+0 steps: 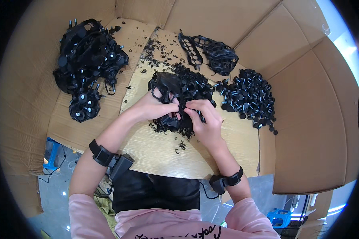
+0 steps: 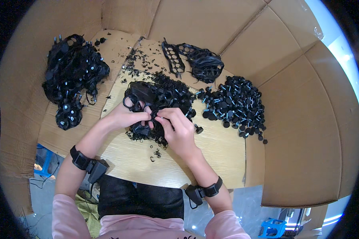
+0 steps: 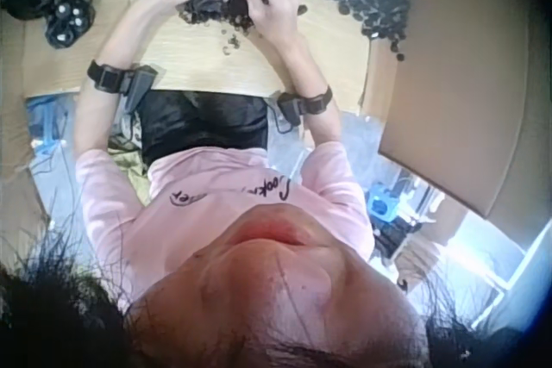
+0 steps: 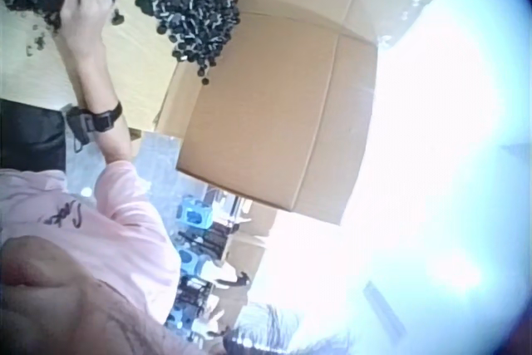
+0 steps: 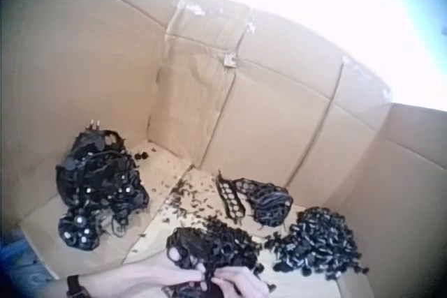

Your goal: Assembling small black plastic parts into a larger black plastic frame on a cardboard-partitioned workstation.

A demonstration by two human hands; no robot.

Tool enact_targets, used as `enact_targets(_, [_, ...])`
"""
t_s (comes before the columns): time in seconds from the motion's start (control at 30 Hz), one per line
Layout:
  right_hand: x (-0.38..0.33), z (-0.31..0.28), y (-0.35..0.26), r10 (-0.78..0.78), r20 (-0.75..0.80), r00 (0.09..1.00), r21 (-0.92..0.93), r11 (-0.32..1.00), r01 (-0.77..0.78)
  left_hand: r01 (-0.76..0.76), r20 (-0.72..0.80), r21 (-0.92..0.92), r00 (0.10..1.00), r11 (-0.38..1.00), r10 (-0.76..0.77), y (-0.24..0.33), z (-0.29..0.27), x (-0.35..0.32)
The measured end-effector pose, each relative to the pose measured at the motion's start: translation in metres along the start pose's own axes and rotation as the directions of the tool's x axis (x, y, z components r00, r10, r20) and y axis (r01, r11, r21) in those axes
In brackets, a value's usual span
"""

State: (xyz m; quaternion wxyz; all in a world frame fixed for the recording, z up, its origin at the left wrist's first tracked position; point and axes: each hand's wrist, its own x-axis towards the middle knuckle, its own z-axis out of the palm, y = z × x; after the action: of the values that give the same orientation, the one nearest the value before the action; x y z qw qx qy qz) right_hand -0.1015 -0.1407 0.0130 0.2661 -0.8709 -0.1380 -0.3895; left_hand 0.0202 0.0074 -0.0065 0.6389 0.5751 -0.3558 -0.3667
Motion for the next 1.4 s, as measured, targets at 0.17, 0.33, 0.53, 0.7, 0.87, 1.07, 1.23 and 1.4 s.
enact_targets(0.17, [0.001,-0.001,0.001,0.022,0.010,1.000,0.018,1.000,-0.023,-0.012,-0.039,-0.042,0.999,0.999,0.010,0.003,0.002,-0.004])
enact_targets(0.33, [0.000,-0.001,0.001,0.005,-0.006,1.000,0.060,0.998,-0.005,0.027,-0.028,0.038,0.999,0.999,-0.026,0.005,0.003,-0.003])
enact_targets(0.53, [-0.008,0.000,0.005,0.074,-0.032,0.997,0.040,0.997,-0.073,-0.061,-0.212,0.131,0.973,0.989,0.088,-0.007,0.009,0.000])
enact_targets(0.7, [-0.007,0.001,0.007,0.199,-0.008,0.980,0.160,0.968,-0.195,-0.015,-0.249,0.108,0.968,0.994,0.042,-0.005,0.009,-0.003])
enact_targets(0.87, [-0.011,0.010,0.006,0.452,0.033,0.892,0.476,0.777,-0.412,-0.036,-0.233,0.164,0.970,0.986,0.074,-0.008,-0.001,0.002])
enact_targets(1.07, [-0.008,0.004,0.023,0.627,0.135,0.767,0.744,0.447,-0.496,-0.120,-0.310,-0.037,0.945,0.992,0.103,0.000,0.006,0.007])
enact_targets(1.23, [-0.012,0.000,0.030,0.674,0.096,0.732,0.800,0.385,-0.460,-0.051,-0.303,-0.204,0.953,0.978,-0.014,0.002,0.017,0.013])
enact_targets(1.4, [-0.005,-0.012,0.037,0.765,0.116,0.634,0.900,0.190,-0.393,0.026,-0.392,-0.226,0.913,0.974,-0.115,0.008,0.004,0.003])
